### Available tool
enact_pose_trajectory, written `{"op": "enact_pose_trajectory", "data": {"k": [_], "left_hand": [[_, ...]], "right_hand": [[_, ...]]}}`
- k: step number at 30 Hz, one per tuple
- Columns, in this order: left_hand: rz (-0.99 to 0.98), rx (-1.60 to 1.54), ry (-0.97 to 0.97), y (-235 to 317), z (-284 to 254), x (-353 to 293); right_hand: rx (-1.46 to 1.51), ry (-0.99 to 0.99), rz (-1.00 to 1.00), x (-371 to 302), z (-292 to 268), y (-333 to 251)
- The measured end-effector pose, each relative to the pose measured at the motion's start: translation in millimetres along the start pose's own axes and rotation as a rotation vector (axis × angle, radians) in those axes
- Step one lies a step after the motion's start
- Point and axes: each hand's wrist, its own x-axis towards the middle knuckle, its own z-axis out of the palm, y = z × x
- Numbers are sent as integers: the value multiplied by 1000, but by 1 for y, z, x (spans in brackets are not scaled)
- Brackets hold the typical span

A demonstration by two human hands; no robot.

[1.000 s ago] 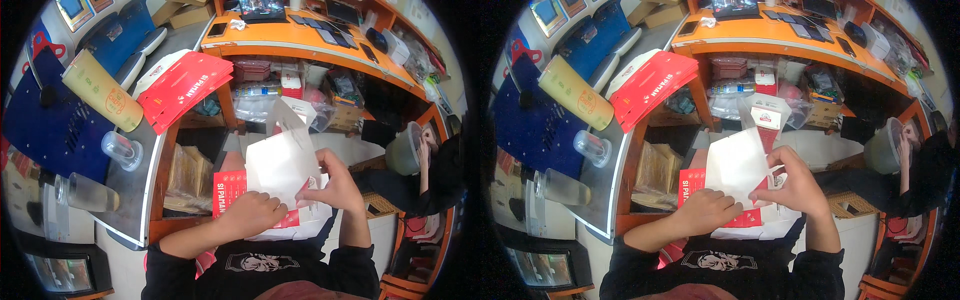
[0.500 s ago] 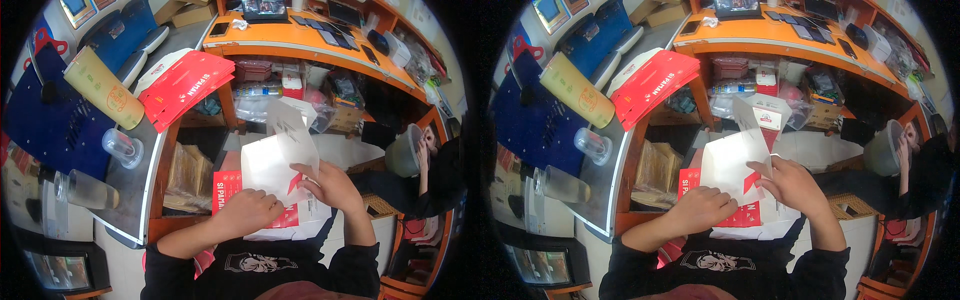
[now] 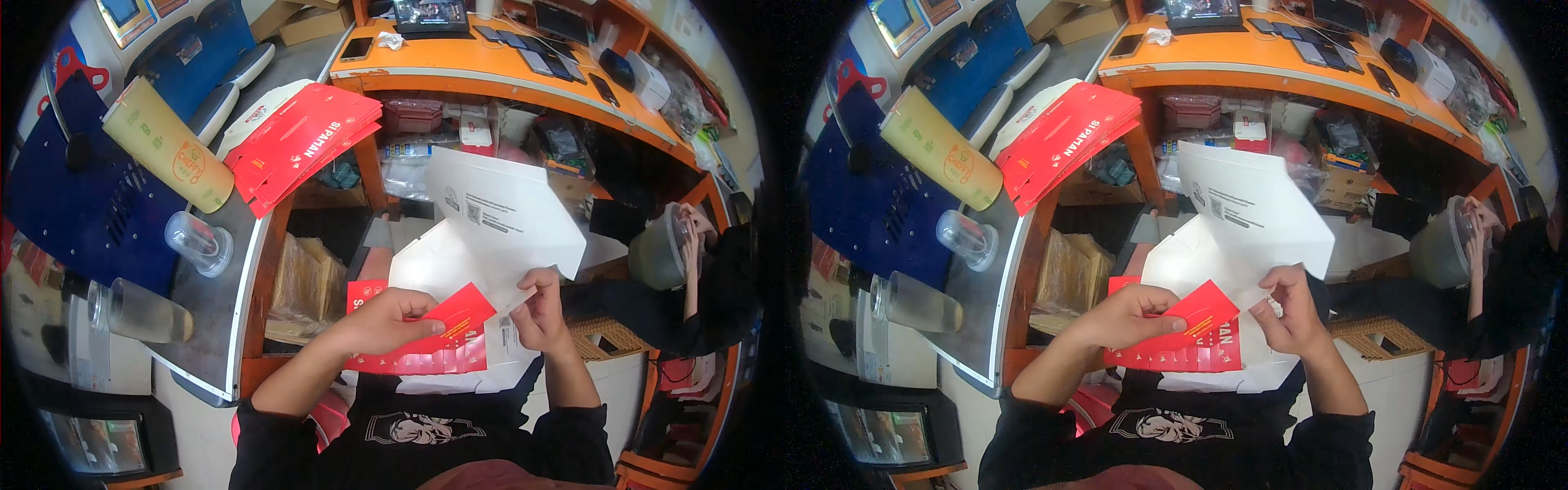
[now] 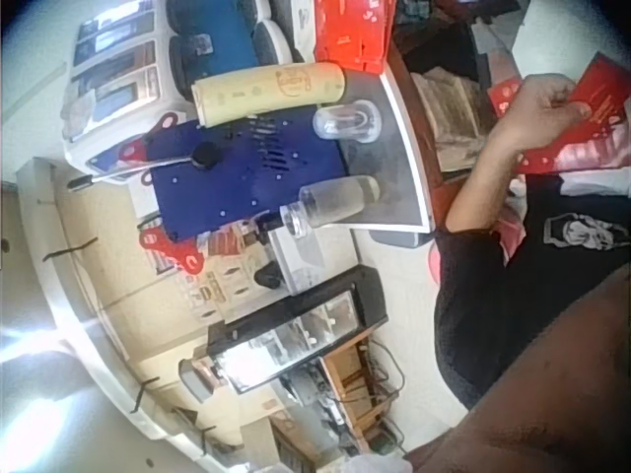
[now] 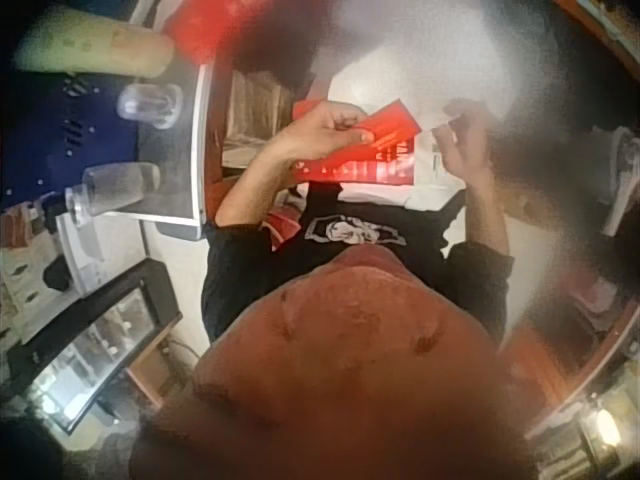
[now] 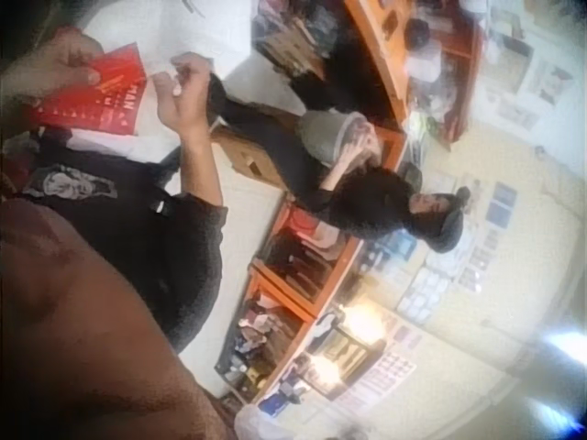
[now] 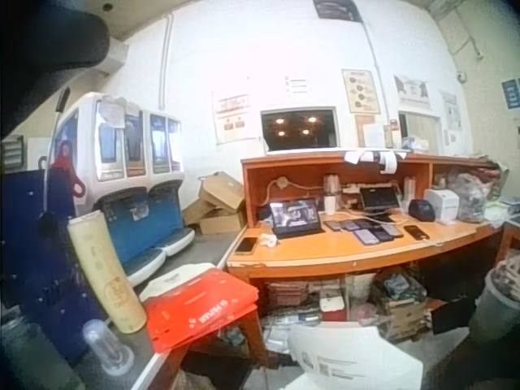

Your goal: The person assembles cardboard food boxes by hand, folding the flaps and pressing them into place, then stacks the finished boxes on top of each other.

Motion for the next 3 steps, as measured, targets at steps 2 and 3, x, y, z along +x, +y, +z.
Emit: {"op": "enact_pose_trajectory", "data": {"k": [2, 3], "left_hand": [[30, -89, -42, -3, -1, 0], [63, -176, -84, -5, 0, -1]], "right_hand": [[-203, -274, -206, 9, -6, -10], [-201, -275, -204, 8, -6, -9]]}}
